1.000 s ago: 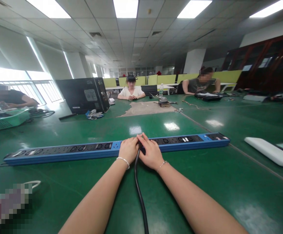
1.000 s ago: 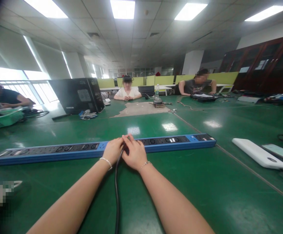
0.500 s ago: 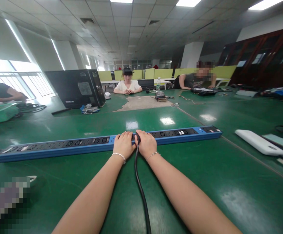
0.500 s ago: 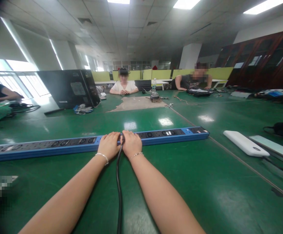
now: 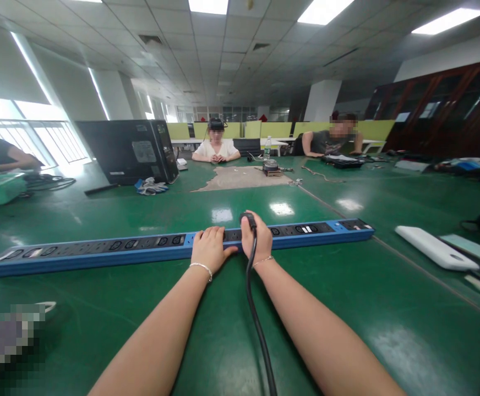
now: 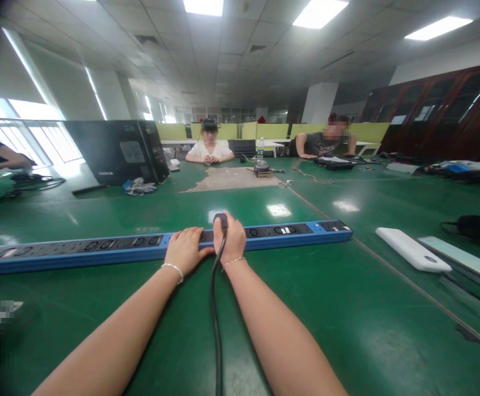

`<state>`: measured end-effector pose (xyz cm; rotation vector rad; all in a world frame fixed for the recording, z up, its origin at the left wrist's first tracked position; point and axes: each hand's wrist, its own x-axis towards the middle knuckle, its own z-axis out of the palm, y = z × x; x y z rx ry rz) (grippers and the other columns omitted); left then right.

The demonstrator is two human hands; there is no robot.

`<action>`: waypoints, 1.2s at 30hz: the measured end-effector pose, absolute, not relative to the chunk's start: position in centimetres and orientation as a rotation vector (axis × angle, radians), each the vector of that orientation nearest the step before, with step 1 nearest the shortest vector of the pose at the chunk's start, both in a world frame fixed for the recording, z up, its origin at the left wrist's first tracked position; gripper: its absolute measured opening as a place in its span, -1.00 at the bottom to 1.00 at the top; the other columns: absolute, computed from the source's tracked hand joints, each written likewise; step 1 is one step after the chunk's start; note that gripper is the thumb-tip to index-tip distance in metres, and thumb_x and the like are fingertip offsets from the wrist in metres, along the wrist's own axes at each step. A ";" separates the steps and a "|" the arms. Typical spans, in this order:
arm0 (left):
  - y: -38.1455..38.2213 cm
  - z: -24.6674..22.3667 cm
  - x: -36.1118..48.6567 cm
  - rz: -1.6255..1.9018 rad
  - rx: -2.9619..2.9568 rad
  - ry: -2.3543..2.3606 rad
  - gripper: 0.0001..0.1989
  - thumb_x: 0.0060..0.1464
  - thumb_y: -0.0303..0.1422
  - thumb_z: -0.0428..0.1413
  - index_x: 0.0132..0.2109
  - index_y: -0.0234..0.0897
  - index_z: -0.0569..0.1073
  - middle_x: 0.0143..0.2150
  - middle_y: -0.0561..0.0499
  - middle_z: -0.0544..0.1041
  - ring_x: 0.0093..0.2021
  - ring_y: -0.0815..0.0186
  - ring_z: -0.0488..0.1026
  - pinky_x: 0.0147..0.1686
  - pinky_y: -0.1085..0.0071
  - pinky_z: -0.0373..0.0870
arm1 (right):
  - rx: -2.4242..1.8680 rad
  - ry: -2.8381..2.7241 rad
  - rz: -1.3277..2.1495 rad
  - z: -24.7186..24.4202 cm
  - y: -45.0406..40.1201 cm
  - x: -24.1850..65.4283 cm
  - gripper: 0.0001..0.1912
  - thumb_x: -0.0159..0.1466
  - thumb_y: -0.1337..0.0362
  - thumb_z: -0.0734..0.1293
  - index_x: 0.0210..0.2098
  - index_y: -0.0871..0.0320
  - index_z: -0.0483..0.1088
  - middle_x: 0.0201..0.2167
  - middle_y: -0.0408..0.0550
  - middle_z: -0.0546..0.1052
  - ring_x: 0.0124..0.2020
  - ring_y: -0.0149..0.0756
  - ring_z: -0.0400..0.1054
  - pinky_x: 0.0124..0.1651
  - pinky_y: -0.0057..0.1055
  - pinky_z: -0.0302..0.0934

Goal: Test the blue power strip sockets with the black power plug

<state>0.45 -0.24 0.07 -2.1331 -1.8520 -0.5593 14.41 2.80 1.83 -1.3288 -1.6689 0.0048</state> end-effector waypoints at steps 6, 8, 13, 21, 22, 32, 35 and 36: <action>0.0 -0.1 0.3 -0.561 -2.140 -1.843 -0.39 0.04 0.02 0.00 0.12 -0.29 0.28 0.11 -0.22 0.39 0.14 0.07 0.25 0.12 0.12 0.08 | -1.420 -1.565 0.047 1.6 5.5 24.7 -0.64 0.23 0.15 0.14 -0.15 0.14 0.45 -0.14 0.00 0.53 -0.09 -0.19 0.37 0.08 -0.25 0.13; 0.0 -0.1 0.3 -0.558 -2.145 -1.848 -0.39 0.04 0.02 0.01 0.12 -0.28 0.28 0.11 -0.22 0.39 0.14 0.07 0.26 0.12 0.11 0.08 | -1.468 -1.550 0.148 0.8 6.1 27.1 -0.64 0.22 0.14 0.14 -0.17 0.14 0.46 -0.16 -0.01 0.54 -0.09 -0.19 0.37 0.06 -0.26 0.15; 0.0 0.0 0.3 -0.552 -2.135 -1.854 -0.39 0.04 0.03 0.00 0.12 -0.28 0.28 0.11 -0.21 0.39 0.14 0.08 0.26 0.12 0.13 0.08 | -1.468 -1.602 0.127 -0.1 6.5 27.9 -0.65 0.18 0.16 0.17 -0.19 0.16 0.48 -0.24 0.00 0.56 -0.14 -0.20 0.38 0.08 -0.26 0.13; -0.1 0.2 0.4 -0.519 -2.120 -1.874 -0.39 0.04 0.04 -0.01 0.12 -0.28 0.28 0.12 -0.17 0.39 0.14 0.10 0.26 0.12 0.15 0.09 | -1.558 -1.619 0.042 0.4 6.0 27.0 -0.62 0.16 0.13 0.18 -0.16 0.14 0.48 -0.25 0.04 0.57 -0.18 -0.14 0.40 0.00 -0.24 0.20; -0.2 0.2 0.4 -0.518 -2.122 -1.877 -0.40 0.05 0.04 -0.01 0.12 -0.26 0.28 0.12 -0.17 0.39 0.14 0.10 0.26 0.12 0.15 0.09 | -1.576 -1.616 0.034 0.5 5.9 26.9 -0.63 0.16 0.14 0.18 -0.17 0.13 0.49 -0.25 0.03 0.57 -0.18 -0.14 0.41 0.01 -0.23 0.19; -0.2 0.3 0.4 -0.512 -2.114 -1.865 -0.40 0.05 0.02 0.00 0.11 -0.28 0.29 0.12 -0.17 0.39 0.14 0.10 0.27 0.12 0.14 0.11 | -1.648 -1.696 0.013 0.1 6.6 27.0 -0.65 0.22 0.12 0.13 -0.25 0.08 0.49 -0.31 -0.05 0.58 -0.16 -0.18 0.42 0.06 -0.21 0.13; -0.2 0.3 0.5 -0.509 -2.110 -1.865 -0.41 0.05 0.02 0.00 0.11 -0.28 0.29 0.12 -0.17 0.39 0.14 0.10 0.27 0.12 0.14 0.10 | -1.595 -1.696 -0.128 -1.2 6.8 26.9 -0.65 0.23 0.14 0.13 -0.16 0.09 0.47 -0.16 0.00 0.55 0.01 -0.15 0.33 0.16 -0.12 0.01; -0.2 0.3 0.5 -0.507 -2.110 -1.866 -0.41 0.05 0.02 0.00 0.11 -0.28 0.29 0.11 -0.17 0.39 0.13 0.10 0.27 0.12 0.14 0.10 | -1.582 -1.694 -0.163 -1.6 6.7 26.9 -0.64 0.24 0.14 0.13 -0.13 0.10 0.45 -0.12 0.01 0.53 0.06 -0.14 0.29 0.17 -0.10 -0.02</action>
